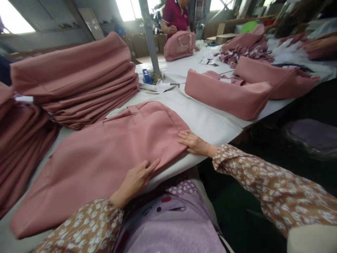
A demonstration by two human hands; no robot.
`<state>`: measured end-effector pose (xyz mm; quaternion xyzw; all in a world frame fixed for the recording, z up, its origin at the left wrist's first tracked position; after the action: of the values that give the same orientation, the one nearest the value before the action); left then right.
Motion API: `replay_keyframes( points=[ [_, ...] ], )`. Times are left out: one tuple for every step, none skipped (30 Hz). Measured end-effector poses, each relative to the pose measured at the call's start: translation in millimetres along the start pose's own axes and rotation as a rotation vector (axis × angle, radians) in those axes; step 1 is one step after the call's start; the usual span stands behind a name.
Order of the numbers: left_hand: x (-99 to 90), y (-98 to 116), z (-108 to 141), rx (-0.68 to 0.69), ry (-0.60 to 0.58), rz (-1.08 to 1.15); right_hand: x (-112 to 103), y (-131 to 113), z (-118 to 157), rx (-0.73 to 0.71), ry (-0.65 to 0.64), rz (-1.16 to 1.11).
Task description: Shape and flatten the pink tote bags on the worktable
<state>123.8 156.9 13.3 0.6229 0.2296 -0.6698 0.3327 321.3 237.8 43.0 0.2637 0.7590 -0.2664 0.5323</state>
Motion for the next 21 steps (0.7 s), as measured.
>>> replay_keyframes(
  points=[
    [-0.7,1.9,1.7,-0.023,0.011,-0.015,-3.9,-2.6,1.9,0.007,0.007,0.003],
    [-1.5,3.8,2.7,-0.035,0.022,-0.019,-9.8,-6.2,1.9,0.005,0.007,0.008],
    [-2.4,5.7,2.9,-0.035,0.034,-0.014,-17.6,-10.7,-0.6,-0.006,0.001,0.013],
    [-3.6,7.2,2.6,-0.027,0.046,-0.006,-26.8,-15.8,-6.2,-0.022,-0.009,0.019],
    [-5.2,8.0,2.2,-0.018,0.058,0.004,-36.9,-21.1,-15.0,-0.035,-0.019,0.026],
    [-6.9,8.1,1.9,-0.011,0.071,0.014,-46.9,-26.2,-26.6,-0.041,-0.025,0.035],
    [-9.1,7.2,2.1,-0.011,0.085,0.020,-55.9,-31.4,-39.6,-0.045,-0.023,0.041],
    [-11.2,6.3,2.8,-0.016,0.098,0.022,-62.8,-36.5,-52.6,-0.048,-0.013,0.041],
    [-13.1,5.8,3.9,-0.021,0.106,0.023,-66.2,-41.2,-63.8,-0.053,0.003,0.039],
    [-14.6,6.3,5.2,-0.023,0.113,0.023,-64.8,-45.0,-72.2,-0.058,0.018,0.041],
    [-16.0,7.9,6.2,-0.019,0.123,0.020,-58.3,-46.3,-77.2,-0.054,0.033,0.050],
    [-17.0,9.6,6.9,-0.011,0.133,0.015,-46.7,-45.7,-78.6,-0.052,0.043,0.060],
    [-18.1,11.6,7.0,0.003,0.153,0.009,-29.9,-39.4,-78.2,-0.018,0.043,0.098],
    [-19.2,12.5,6.8,0.017,0.176,-0.001,-11.1,-27.9,-76.7,0.042,0.042,0.128],
    [-20.6,11.6,6.9,0.023,0.205,-0.007,9.8,-16.4,-74.1,0.078,0.022,0.141],
    [-23.4,10.2,7.7,0.029,0.244,-0.004,28.9,-4.6,-71.6,0.099,0.006,0.150],
    [-28.0,8.9,9.6,0.040,0.290,0.003,42.6,3.7,-69.3,0.079,0.014,0.150],
    [-34.9,7.3,13.7,0.041,0.344,0.012,51.8,5.8,-66.7,-0.001,0.032,0.151],
    [-43.9,4.7,20.6,0.025,0.402,0.015,54.0,5.2,-63.5,-0.096,0.077,0.138],
    [-54.3,0.5,30.7,-0.016,0.457,0.009,52.5,4.3,-60.4,-0.179,0.119,0.123],
    [-64.8,-5.8,44.3,-0.084,0.498,-0.010,49.6,3.7,-58.2,-0.236,0.149,0.118]
  ],
)
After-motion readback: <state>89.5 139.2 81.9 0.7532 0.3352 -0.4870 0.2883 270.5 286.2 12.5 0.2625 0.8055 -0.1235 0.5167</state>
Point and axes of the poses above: each hand's wrist, its own z-axis away from the middle knuckle, its own x-axis out of the palm, y = z × x, the point moved 10 cm from there along -z, towards the middle knuckle, and after that the axes turned 15 degrees about x, right-handed, at the moved point
